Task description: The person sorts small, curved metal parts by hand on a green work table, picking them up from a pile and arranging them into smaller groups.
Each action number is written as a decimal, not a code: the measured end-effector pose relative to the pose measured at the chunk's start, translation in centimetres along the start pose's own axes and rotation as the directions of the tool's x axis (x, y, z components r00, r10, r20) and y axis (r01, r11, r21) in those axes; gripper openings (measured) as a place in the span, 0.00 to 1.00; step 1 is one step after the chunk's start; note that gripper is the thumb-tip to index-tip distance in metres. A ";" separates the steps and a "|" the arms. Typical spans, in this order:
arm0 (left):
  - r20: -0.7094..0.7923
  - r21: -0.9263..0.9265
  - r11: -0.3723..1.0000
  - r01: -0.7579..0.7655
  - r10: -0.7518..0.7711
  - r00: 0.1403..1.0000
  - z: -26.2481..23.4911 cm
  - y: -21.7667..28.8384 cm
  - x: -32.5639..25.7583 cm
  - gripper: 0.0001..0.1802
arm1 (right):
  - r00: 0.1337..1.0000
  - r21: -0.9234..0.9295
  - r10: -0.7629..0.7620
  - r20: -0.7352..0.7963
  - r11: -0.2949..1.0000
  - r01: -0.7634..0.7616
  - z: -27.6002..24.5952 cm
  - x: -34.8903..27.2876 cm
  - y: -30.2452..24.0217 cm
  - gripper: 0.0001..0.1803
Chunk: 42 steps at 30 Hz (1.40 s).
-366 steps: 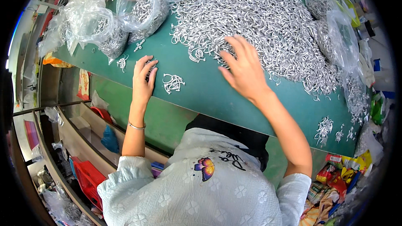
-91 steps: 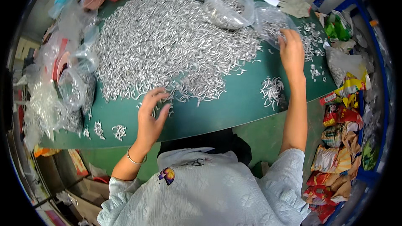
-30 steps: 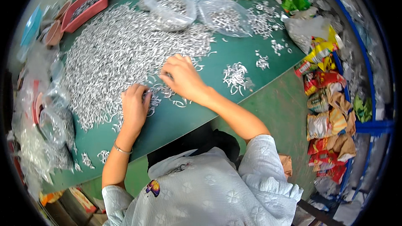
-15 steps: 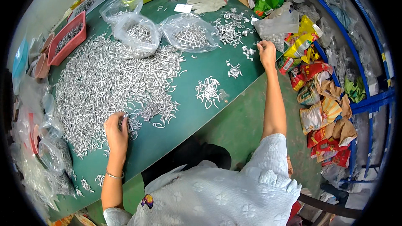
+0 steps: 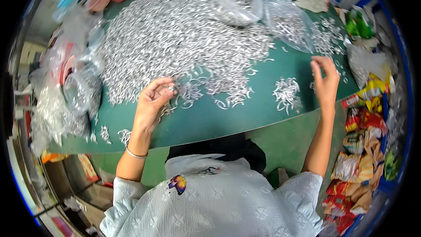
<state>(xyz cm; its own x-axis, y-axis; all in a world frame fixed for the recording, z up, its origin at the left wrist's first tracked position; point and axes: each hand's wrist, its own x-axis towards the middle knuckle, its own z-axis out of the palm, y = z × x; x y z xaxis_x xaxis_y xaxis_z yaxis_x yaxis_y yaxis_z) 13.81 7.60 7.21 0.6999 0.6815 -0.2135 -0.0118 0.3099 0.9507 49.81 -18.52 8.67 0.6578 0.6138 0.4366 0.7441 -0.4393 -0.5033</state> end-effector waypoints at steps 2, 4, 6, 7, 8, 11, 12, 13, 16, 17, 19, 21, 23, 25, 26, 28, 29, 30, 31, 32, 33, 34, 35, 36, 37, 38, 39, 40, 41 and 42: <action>-0.035 -0.188 0.979 0.076 -0.084 0.996 -0.8 0.1 -1.1 0.16 | 0.940 0.203 -0.241 0.244 0.960 0.193 1.7 -0.7 -7.3 0.10; -0.035 -0.230 0.966 0.118 -0.129 0.991 -2.1 0.0 -2.1 0.16 | 0.788 0.366 -0.364 0.497 0.911 0.190 3.9 -1.4 -11.1 0.15; -0.067 -0.206 0.968 0.142 -0.159 0.985 -2.6 0.2 -2.6 0.14 | 0.703 0.430 -0.442 0.557 0.878 0.211 6.8 -1.2 -13.0 0.16; -0.083 -0.119 0.986 0.115 -0.125 0.989 -3.2 0.1 -3.0 0.13 | 0.673 0.451 -0.480 0.563 0.860 0.237 8.3 -0.8 -14.1 0.17; -0.091 -0.032 0.995 0.092 -0.094 0.991 -3.9 -0.3 -3.2 0.13 | 0.664 0.463 -0.498 0.558 0.851 0.249 9.6 -0.5 -15.1 0.18; -0.129 0.107 0.993 0.058 -0.044 0.991 -5.3 -0.3 -4.5 0.11 | 0.643 0.478 -0.552 0.530 0.821 0.311 12.8 0.1 -17.9 0.21; -0.142 0.127 0.990 0.065 -0.046 0.989 -6.1 -0.3 -4.9 0.11 | 0.642 0.467 -0.566 0.518 0.815 0.342 13.6 0.0 -18.6 0.22; -0.163 0.155 0.986 0.067 -0.042 0.986 -7.0 -0.1 -5.3 0.11 | 0.639 0.465 -0.588 0.496 0.801 0.377 14.6 0.0 -19.6 0.23; -0.341 0.226 0.974 -0.005 0.084 0.936 -11.2 1.6 -5.1 0.12 | 0.607 0.410 -0.607 0.513 0.795 0.448 16.5 -0.4 -21.0 0.29; -0.388 0.242 0.970 -0.028 0.123 0.913 -13.0 2.1 -4.2 0.12 | 0.611 0.383 -0.614 0.500 0.790 0.480 17.2 -0.4 -21.3 0.30; -0.619 0.024 0.977 -0.210 0.179 0.765 -16.1 3.1 -0.7 0.14 | 0.565 0.395 -0.610 0.556 0.792 0.466 18.7 -0.4 -22.1 0.34; -0.781 -0.037 0.888 -0.458 0.260 0.568 -16.8 4.4 4.8 0.16 | 0.554 0.342 -0.607 0.569 0.788 0.512 19.7 -0.6 -22.1 0.35; -0.899 -0.143 0.812 -0.566 0.133 0.417 -17.7 5.1 10.0 0.15 | 0.533 0.357 -0.620 0.576 0.777 0.518 20.3 -0.6 -22.0 0.36; -0.977 -0.124 0.744 -0.656 0.026 0.213 -19.7 5.2 14.8 0.12 | 0.534 0.340 -0.633 0.561 0.764 0.548 20.1 -0.9 -21.7 0.36; -0.982 -0.182 0.677 -0.713 -0.082 0.172 -23.7 4.4 17.2 0.09 | 0.522 0.354 -0.639 0.565 0.759 0.547 19.8 -1.2 -22.5 0.37; -0.990 -0.114 0.763 -0.636 -0.035 0.135 -33.7 3.3 17.4 0.09 | 0.468 0.396 -0.699 0.541 0.702 0.591 19.5 -2.4 -24.6 0.37; -0.966 -0.045 0.884 -0.466 0.081 0.247 -32.8 3.6 18.7 0.11 | 0.478 0.361 -0.689 0.545 0.707 0.608 19.4 -2.2 -24.3 0.37; -0.939 -0.025 0.916 -0.401 0.117 0.325 -31.7 3.2 19.1 0.14 | 0.493 0.334 -0.681 0.542 0.713 0.617 19.1 -2.3 -23.8 0.36; -0.889 -0.014 0.941 -0.337 0.143 0.435 -27.4 3.7 19.9 0.17 | 0.522 0.302 -0.635 0.569 0.752 0.586 18.9 -2.0 -22.5 0.35; -0.815 0.016 0.947 -0.319 0.198 0.545 -25.0 4.6 18.8 0.17 | 0.536 0.300 -0.615 0.579 0.771 0.561 18.5 -1.8 -21.7 0.33; -0.740 0.064 0.947 -0.315 0.257 0.622 -24.2 5.5 17.3 0.18 | 0.533 0.322 -0.618 0.578 0.773 0.547 18.3 -1.6 -21.6 0.32; -0.681 -0.046 0.975 -0.216 0.128 0.721 -24.4 6.3 16.3 0.26 | 0.519 0.385 -0.599 0.610 0.796 0.467 18.0 -1.1 -21.9 0.30; -0.663 -0.052 0.969 -0.242 0.148 0.734 -24.1 6.7 15.8 0.29 | 0.541 0.369 -0.598 0.591 0.797 0.478 18.3 -1.1 -22.1 0.30; -0.642 -0.061 0.962 -0.268 0.168 0.748 -23.6 7.1 15.6 0.34 | 0.565 0.351 -0.595 0.572 0.800 0.487 18.7 -1.2 -22.4 0.30; -0.621 -0.068 0.952 -0.297 0.192 0.760 -22.9 8.3 15.3 0.38 | 0.588 0.333 -0.595 0.548 0.800 0.499 19.0 -1.2 -22.7 0.31; -0.532 0.074 0.939 -0.337 0.323 0.783 -22.9 9.5 15.2 0.48 | 0.573 0.344 -0.627 0.528 0.774 0.531 19.3 -1.3 -23.4 0.32; -0.508 0.055 0.937 -0.345 0.324 0.798 -23.0 10.2 15.8 0.50 | 0.571 0.341 -0.644 0.509 0.760 0.553 19.5 -1.4 -24.1 0.32; -0.482 0.038 0.935 -0.354 0.327 0.813 -22.7 11.2 16.7 0.51 | 0.571 0.339 -0.661 0.488 0.746 0.573 19.9 -1.6 -24.9 0.32; -0.456 0.021 0.932 -0.361 0.331 0.827 -22.3 11.9 17.3 0.53 | 0.569 0.337 -0.677 0.466 0.731 0.593 20.2 -1.7 -25.6 0.33; -0.435 0.053 0.943 -0.329 0.318 0.842 -22.1 12.2 17.4 0.54 | 0.593 0.330 -0.669 0.448 0.740 0.586 20.6 -1.4 -26.1 0.34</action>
<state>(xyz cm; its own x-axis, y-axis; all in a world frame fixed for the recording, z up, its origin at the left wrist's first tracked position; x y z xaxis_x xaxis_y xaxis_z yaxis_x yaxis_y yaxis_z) 10.07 37.88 10.15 0.2752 0.9611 0.0250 -0.2038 0.0329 0.9785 27.08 5.60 5.77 -0.1608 0.9517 0.2615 0.8972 0.2513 -0.3630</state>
